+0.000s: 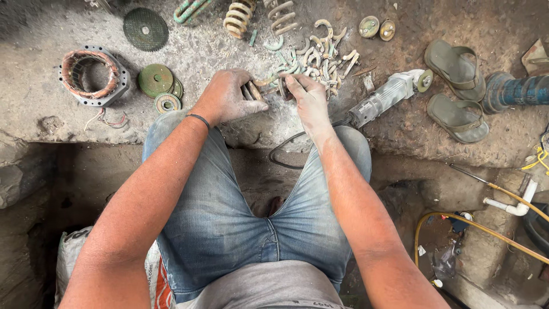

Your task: The person uses an angle grinder to smooth and cut small metal parts, including springs and hooks, on a concrete floor. The person handles each part individually, grinding edges and surfaces while sparks fly.

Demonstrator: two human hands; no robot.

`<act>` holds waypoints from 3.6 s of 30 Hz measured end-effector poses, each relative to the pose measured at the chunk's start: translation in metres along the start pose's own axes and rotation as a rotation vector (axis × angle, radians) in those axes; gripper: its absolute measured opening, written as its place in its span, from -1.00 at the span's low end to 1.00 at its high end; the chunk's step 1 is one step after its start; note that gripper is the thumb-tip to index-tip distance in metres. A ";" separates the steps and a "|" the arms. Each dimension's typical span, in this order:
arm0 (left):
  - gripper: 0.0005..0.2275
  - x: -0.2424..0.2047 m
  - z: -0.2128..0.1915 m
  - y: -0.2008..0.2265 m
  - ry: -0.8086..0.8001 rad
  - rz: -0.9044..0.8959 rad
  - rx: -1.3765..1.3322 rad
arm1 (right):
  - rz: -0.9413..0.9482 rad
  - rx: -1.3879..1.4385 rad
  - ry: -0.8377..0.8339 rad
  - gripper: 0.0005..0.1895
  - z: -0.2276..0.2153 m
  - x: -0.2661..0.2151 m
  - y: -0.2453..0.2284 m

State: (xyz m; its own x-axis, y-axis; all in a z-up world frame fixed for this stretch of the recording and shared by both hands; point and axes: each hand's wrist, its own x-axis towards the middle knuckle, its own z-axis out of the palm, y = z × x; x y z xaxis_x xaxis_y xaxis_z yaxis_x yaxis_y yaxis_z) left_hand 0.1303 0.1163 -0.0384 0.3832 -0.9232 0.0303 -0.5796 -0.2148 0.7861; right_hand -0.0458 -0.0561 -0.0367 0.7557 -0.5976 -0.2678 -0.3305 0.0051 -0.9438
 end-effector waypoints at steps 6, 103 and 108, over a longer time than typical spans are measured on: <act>-0.46 -0.005 0.000 0.001 0.004 -0.070 -0.078 | 0.103 0.250 -0.078 -0.70 0.000 -0.003 -0.004; -0.54 -0.004 -0.007 0.020 0.060 -0.119 0.166 | -0.108 -0.551 0.119 -0.67 0.041 -0.022 -0.074; -0.55 0.001 -0.013 0.018 0.039 -0.097 0.070 | 0.257 -0.543 0.122 -0.64 0.035 -0.022 -0.068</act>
State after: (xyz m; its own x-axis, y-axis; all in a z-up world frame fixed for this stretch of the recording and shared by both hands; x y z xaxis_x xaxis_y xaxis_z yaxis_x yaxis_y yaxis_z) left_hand 0.1298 0.1154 -0.0162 0.4670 -0.8840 -0.0190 -0.5867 -0.3259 0.7414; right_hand -0.0198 -0.0154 0.0265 0.5536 -0.7194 -0.4195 -0.7590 -0.2285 -0.6097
